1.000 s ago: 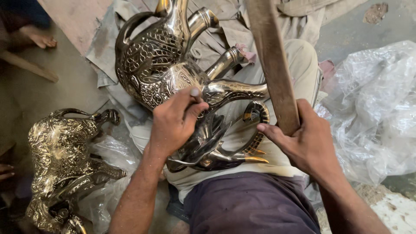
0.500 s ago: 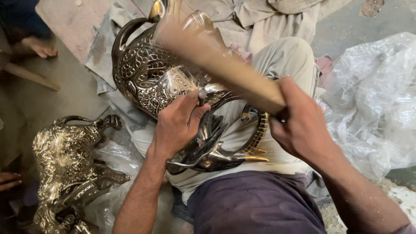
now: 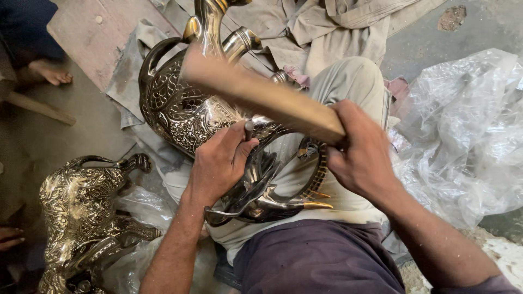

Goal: The person uses a wooden mallet and a metal chisel to engrave intricate patterns onto a silver-colored metal elephant statue. The person repeatedly strikes the chisel to create detailed designs on the statue's surface.

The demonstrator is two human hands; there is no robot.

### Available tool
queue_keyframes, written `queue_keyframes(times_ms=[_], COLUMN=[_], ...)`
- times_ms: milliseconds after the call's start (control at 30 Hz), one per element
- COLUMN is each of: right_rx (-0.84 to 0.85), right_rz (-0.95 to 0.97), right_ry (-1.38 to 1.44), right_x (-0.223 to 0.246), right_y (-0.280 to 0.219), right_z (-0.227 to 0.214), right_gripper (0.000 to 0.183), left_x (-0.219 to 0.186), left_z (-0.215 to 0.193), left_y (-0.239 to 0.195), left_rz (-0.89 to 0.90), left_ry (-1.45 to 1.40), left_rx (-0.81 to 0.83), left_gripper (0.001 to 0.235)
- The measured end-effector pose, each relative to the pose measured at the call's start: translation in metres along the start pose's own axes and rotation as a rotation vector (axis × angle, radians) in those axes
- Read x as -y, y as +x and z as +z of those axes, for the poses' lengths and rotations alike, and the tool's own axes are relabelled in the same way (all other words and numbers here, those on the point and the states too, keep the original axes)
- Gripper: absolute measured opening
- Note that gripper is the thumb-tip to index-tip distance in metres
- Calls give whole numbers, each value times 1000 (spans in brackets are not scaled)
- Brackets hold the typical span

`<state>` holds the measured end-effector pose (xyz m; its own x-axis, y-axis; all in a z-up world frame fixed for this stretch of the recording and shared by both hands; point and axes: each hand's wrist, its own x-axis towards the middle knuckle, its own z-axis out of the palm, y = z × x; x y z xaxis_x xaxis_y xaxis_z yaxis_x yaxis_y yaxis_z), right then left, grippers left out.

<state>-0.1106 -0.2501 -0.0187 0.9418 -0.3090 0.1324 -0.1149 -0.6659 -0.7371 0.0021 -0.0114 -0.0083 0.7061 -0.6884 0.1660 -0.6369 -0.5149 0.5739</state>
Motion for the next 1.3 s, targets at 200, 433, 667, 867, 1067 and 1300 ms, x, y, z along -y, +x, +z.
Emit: queue_keyframes(times_ms=[200, 433, 667, 867, 1067, 1300], right_rx=[9, 110, 167, 154, 140, 68], right_rz=[36, 94, 27, 80, 73, 242], right_ry=[-50, -16, -169, -246, -282, 95], right_x=[-8, -15, -9, -5, -3, 1], right_y=[-3, -11, -11, -10, -10, -3], right_z=[0, -5, -5, -7, -7, -17], right_gripper=[41, 38, 38, 36, 38, 38], left_x=[2, 2, 2, 3, 4, -3], left_z=[0, 0, 1, 0, -1, -3], left_y=[-4, 0, 5, 5, 5, 8], left_rz=[7, 6, 25, 73, 90, 27], left_ry=[6, 9, 48, 77, 62, -27], left_rx=[4, 21, 37, 9, 22, 12], left_gripper=[27, 33, 36, 31, 30, 32])
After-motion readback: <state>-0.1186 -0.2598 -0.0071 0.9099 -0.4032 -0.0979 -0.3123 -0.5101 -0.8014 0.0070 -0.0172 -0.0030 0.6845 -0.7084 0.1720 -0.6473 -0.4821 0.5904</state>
